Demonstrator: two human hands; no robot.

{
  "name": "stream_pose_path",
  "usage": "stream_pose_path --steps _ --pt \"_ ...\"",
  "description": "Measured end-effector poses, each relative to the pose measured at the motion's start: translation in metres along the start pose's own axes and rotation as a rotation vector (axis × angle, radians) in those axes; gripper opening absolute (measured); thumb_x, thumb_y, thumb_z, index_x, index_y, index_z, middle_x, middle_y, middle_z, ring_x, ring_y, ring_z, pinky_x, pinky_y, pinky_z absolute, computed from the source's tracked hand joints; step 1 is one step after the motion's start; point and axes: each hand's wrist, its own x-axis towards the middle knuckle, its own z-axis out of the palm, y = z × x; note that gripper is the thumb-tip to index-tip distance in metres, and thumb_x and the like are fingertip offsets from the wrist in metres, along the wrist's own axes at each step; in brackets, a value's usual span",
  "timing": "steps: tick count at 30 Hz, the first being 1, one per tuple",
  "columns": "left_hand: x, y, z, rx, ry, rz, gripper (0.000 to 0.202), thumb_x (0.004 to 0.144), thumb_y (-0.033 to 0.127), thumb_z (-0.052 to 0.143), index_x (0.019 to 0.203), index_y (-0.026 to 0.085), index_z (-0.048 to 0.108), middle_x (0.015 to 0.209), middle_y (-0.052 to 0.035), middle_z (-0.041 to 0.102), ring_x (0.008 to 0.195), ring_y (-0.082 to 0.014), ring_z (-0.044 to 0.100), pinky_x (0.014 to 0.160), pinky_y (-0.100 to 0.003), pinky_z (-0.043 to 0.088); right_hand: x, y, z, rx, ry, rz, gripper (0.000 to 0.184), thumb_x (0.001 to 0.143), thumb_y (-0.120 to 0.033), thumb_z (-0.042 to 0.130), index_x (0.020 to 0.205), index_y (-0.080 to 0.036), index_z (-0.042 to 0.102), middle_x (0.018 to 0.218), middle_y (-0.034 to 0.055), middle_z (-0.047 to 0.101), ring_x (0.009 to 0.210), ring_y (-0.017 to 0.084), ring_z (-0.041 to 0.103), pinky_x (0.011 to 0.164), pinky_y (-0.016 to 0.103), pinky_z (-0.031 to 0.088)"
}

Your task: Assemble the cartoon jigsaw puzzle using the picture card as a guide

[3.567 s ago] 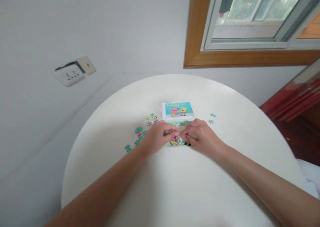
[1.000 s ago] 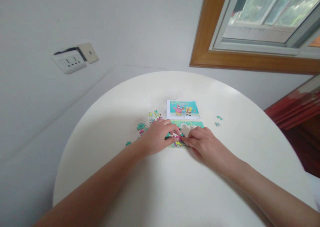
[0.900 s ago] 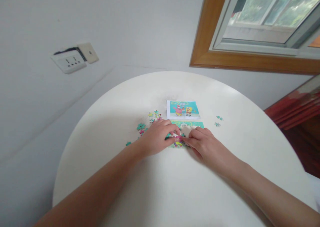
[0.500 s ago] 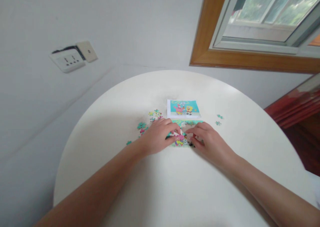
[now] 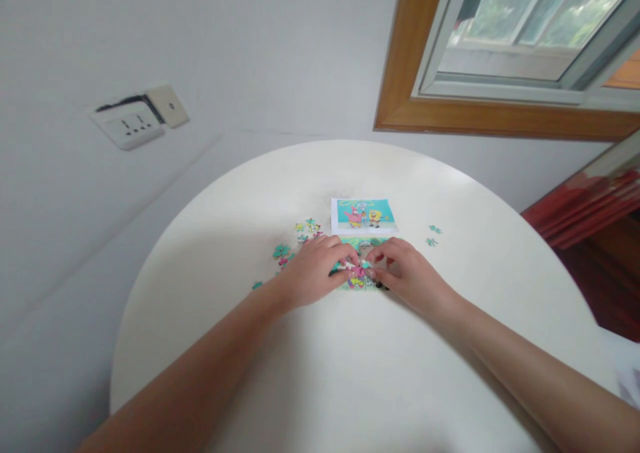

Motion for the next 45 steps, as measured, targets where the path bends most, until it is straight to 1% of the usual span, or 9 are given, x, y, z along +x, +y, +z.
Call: stream_pose_path --steps 4,7,11,18,25,29,33,38,45 --pt "0.001 0.0 0.0 -0.002 0.0 0.003 0.015 0.086 0.028 0.054 0.098 0.024 0.061 0.098 -0.0029 0.06 0.099 -0.0208 0.053 0.095 -0.037 0.036 0.003 -0.004 -0.003 0.204 -0.071 0.095 0.008 0.078 -0.019 0.055 0.078 -0.019 0.063 0.07 -0.0011 0.06 0.065 0.012 0.052 0.063 0.023 0.04" --pt "0.001 -0.001 0.001 -0.006 0.012 0.014 0.014 0.086 0.029 0.054 0.098 0.024 0.061 0.097 -0.0026 0.061 0.1 -0.0206 0.053 0.095 -0.037 0.035 0.005 -0.003 -0.008 0.28 -0.071 0.166 0.01 0.078 -0.025 0.055 0.077 -0.018 0.063 0.067 -0.0024 0.059 0.061 0.01 0.049 0.057 0.022 0.037" --pt "0.001 -0.001 0.002 -0.005 0.016 0.017 0.016 0.086 0.03 0.054 0.099 0.025 0.061 0.098 -0.0034 0.061 0.1 -0.0211 0.053 0.092 -0.036 0.037 0.007 0.003 -0.014 0.247 -0.033 0.182 0.013 0.077 -0.026 0.056 0.082 -0.018 0.066 0.069 -0.0024 0.061 0.06 0.01 0.047 0.055 0.021 0.035" --pt "0.0 0.001 0.0 -0.025 0.016 0.0 0.016 0.086 0.032 0.055 0.099 0.025 0.061 0.094 -0.0028 0.06 0.096 -0.0207 0.054 0.091 -0.036 0.037 0.009 0.01 -0.017 0.178 -0.111 0.199 0.024 0.078 -0.027 0.052 0.086 -0.018 0.073 0.072 0.0001 0.066 0.061 0.011 0.051 0.056 0.021 0.039" --pt "0.001 0.0 0.0 -0.01 0.011 0.005 0.017 0.087 0.032 0.053 0.099 0.024 0.061 0.096 -0.0034 0.061 0.097 -0.0204 0.054 0.092 -0.035 0.037 0.01 0.011 -0.018 0.177 -0.142 0.159 0.026 0.08 -0.027 0.05 0.088 -0.018 0.073 0.07 0.0 0.066 0.06 0.011 0.052 0.056 0.021 0.04" --pt "0.001 0.0 0.0 0.007 0.004 0.007 0.018 0.088 0.034 0.052 0.1 0.024 0.062 0.098 -0.0039 0.061 0.099 -0.0208 0.054 0.093 -0.036 0.037 0.011 0.014 -0.015 0.197 -0.128 0.126 0.024 0.08 -0.024 0.05 0.087 -0.019 0.073 0.073 0.0005 0.066 0.063 0.012 0.052 0.058 0.022 0.042" --pt "0.0 0.001 -0.002 -0.005 0.007 0.021 0.017 0.088 0.033 0.053 0.099 0.024 0.062 0.098 -0.0039 0.062 0.098 -0.0203 0.054 0.093 -0.036 0.037 0.011 0.013 -0.018 0.194 -0.116 0.118 0.025 0.081 -0.025 0.049 0.091 -0.019 0.072 0.079 0.0015 0.067 0.064 0.012 0.052 0.058 0.023 0.043" --pt "0.0 0.002 -0.003 -0.003 0.017 0.027 0.016 0.087 0.031 0.054 0.097 0.023 0.063 0.094 -0.0034 0.063 0.095 -0.0195 0.056 0.092 -0.035 0.038 0.011 0.009 -0.022 0.123 -0.101 0.076 0.024 0.082 -0.023 0.05 0.091 -0.021 0.072 0.077 -0.0002 0.067 0.063 0.012 0.051 0.061 0.023 0.042" --pt "0.0 0.002 -0.006 0.006 0.049 0.019 0.015 0.086 0.03 0.056 0.094 0.022 0.066 0.093 -0.0047 0.063 0.094 -0.0204 0.056 0.088 -0.033 0.041 0.012 0.011 -0.02 0.014 -0.078 -0.001 0.024 0.083 -0.019 0.05 0.091 -0.022 0.072 0.085 0.0011 0.069 0.069 0.012 0.056 0.066 0.024 0.042"
